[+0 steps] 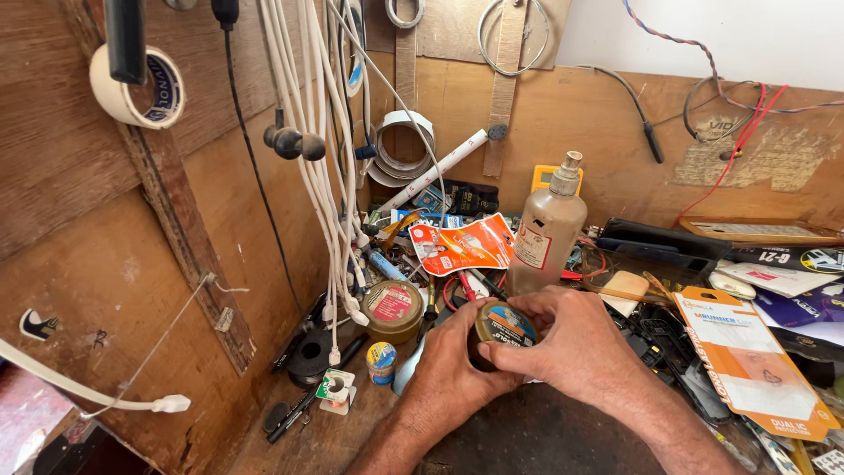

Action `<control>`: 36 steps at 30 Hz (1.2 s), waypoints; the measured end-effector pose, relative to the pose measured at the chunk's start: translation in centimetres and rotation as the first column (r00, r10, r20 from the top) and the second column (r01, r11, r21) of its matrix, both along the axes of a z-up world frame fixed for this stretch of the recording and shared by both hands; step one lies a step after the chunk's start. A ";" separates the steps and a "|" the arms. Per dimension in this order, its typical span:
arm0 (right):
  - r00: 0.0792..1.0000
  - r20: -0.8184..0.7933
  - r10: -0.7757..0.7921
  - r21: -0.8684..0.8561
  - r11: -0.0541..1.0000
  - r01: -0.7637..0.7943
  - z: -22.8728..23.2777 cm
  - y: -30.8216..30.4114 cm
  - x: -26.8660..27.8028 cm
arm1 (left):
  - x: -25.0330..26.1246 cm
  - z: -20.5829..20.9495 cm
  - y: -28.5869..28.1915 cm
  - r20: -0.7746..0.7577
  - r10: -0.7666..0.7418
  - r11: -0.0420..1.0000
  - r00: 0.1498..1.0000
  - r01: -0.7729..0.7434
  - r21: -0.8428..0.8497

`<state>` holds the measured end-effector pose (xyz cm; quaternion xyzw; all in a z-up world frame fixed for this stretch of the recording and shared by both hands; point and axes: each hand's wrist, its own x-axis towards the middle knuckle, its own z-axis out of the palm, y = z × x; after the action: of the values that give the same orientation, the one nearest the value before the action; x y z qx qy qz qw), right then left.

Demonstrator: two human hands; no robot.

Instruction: The person opens a small tin of soldering flux and uses a screwdriver to scoop some out. They then apply the flux to a small circuit board. Next, they use a soldering iron to solder components on the board. The person repeats the process of applying flux and soldering.

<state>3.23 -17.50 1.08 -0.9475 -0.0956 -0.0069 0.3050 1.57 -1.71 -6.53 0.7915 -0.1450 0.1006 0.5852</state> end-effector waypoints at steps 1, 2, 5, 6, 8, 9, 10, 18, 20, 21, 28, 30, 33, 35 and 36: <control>1.000 -0.018 -0.013 0.000 1.000 0.013 -0.2 -0.1 0.1 | 0.0 0.0 0.0 -0.006 -0.011 1.000 1.000 0.011 -0.008; 0.999 -0.035 -0.026 0.000 1.000 0.026 -0.4 -0.2 0.3 | 0.0 -0.1 0.0 -0.012 -0.022 1.000 1.000 0.021 -0.018; 0.995 -0.083 -0.056 0.000 0.998 0.056 -0.9 -0.5 0.8 | 0.0 -0.2 -0.1 0.005 -0.049 0.998 0.999 0.049 -0.046; 0.993 -0.098 -0.063 0.002 0.998 0.063 -1.0 -0.6 1.0 | 0.0 -0.2 0.0 0.017 -0.055 0.997 0.998 0.056 -0.055; 0.991 -0.126 -0.047 0.043 0.998 0.053 -1.0 -0.7 1.2 | 0.0 -0.2 0.0 0.018 -0.067 0.996 0.998 0.068 -0.064; 0.989 -0.141 -0.040 0.063 0.997 0.049 -1.0 -0.7 1.3 | -0.1 -0.2 0.1 0.017 -0.074 0.995 0.997 0.075 -0.068; 0.990 -0.134 -0.032 0.068 0.997 0.042 -1.0 -0.7 1.3 | -0.1 -0.1 0.1 0.020 -0.069 0.995 0.997 0.070 -0.067; 0.999 -0.026 0.021 0.062 0.998 -0.019 0.1 -0.4 0.2 | -0.4 0.3 0.0 0.115 0.004 0.999 0.993 0.001 -0.048; 0.999 -0.042 0.013 0.066 0.998 -0.010 0.3 -0.3 0.0 | -0.5 0.4 0.0 0.088 -0.018 0.998 0.996 0.023 -0.058; 0.999 -0.050 0.010 0.068 0.998 -0.006 0.5 -0.4 0.0 | -0.5 0.5 -0.1 0.075 -0.028 0.997 0.997 0.033 -0.063; 0.982 -0.178 0.055 0.182 0.983 -0.022 0.2 -1.2 1.1 | -0.4 0.6 -0.1 -0.014 -0.035 0.999 0.999 0.035 -0.012; 0.976 -0.209 0.067 0.190 0.981 -0.027 -0.3 -1.6 1.6 | -0.3 0.4 -0.1 0.034 -0.050 0.999 0.998 0.050 -0.014; 0.968 -0.244 0.050 0.166 0.986 -0.009 -1.1 -2.1 2.2 | -0.2 0.1 -0.1 0.040 -0.058 0.998 0.998 0.058 -0.009; 0.970 -0.228 0.079 0.204 0.978 -0.032 -1.5 -2.6 2.5 | -0.2 0.0 0.0 0.055 -0.061 0.998 0.997 0.061 0.000; 0.971 -0.220 0.094 0.224 0.974 -0.043 -1.6 -2.9 2.7 | -0.2 -0.1 0.0 0.062 -0.063 0.998 0.996 0.062 0.005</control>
<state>5.90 -20.35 -0.50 -0.8990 -0.0913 0.1028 0.4158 1.36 -1.67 -6.65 0.7840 -0.1879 0.1064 0.5820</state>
